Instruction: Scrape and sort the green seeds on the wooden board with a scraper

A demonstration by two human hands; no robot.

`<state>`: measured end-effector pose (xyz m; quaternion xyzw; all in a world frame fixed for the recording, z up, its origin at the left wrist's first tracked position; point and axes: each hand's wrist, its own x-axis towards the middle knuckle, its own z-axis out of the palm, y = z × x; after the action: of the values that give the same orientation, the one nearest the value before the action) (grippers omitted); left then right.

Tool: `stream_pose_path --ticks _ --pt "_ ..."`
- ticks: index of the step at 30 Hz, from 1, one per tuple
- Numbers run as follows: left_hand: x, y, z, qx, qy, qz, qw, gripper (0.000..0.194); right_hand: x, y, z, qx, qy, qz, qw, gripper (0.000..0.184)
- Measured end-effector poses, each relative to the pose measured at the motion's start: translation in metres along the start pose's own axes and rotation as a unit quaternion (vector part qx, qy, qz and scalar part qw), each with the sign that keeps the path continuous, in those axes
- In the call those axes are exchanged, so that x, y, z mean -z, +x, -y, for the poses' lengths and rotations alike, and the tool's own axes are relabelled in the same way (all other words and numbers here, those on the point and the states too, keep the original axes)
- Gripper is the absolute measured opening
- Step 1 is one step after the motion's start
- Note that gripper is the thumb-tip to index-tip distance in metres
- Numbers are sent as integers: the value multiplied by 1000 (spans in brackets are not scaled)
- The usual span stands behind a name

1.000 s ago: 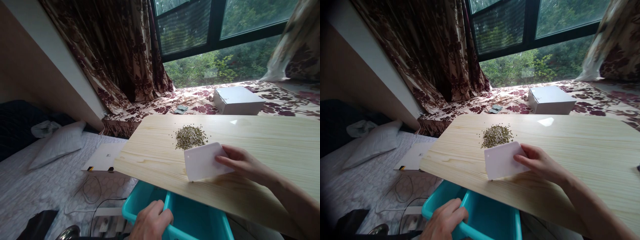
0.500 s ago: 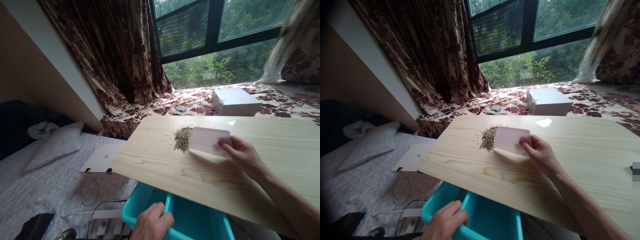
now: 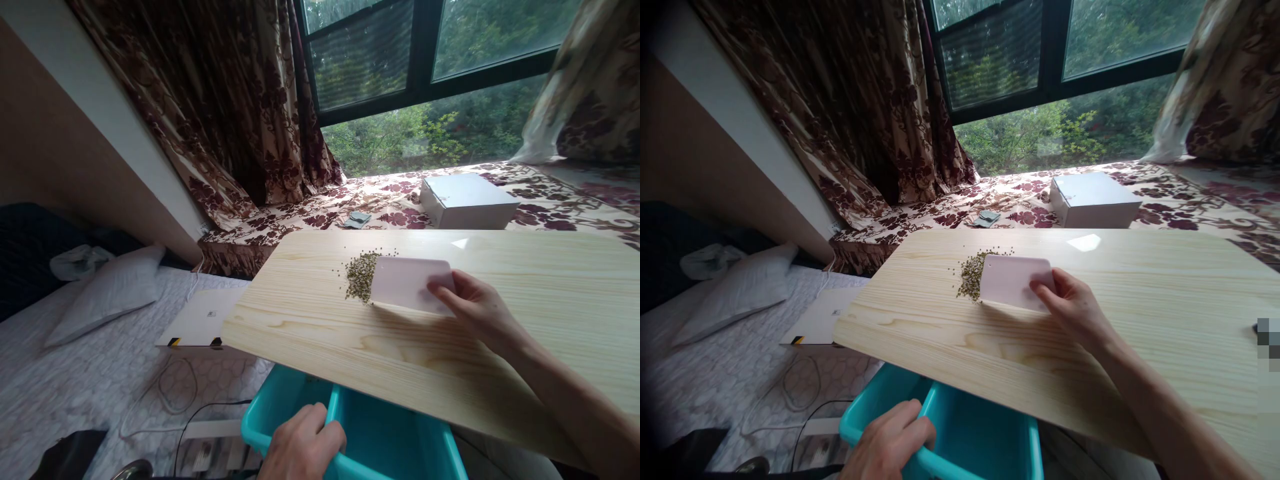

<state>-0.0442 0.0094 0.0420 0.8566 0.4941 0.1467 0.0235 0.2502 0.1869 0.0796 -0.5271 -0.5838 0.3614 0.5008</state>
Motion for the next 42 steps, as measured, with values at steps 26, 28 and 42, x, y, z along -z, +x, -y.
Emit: stream_pose_path --ticks 26,28,42 --pt "-9 -3 3 0 10 -18 1000 43 2 -6 9 -11 14 60 998 29" --pt "-9 -4 3 4 13 -18 1000 44 2 -6 9 -19 23 61 998 29" --pt "5 0 -7 46 35 33 998 55 7 -15 23 -108 54 281 952 36"
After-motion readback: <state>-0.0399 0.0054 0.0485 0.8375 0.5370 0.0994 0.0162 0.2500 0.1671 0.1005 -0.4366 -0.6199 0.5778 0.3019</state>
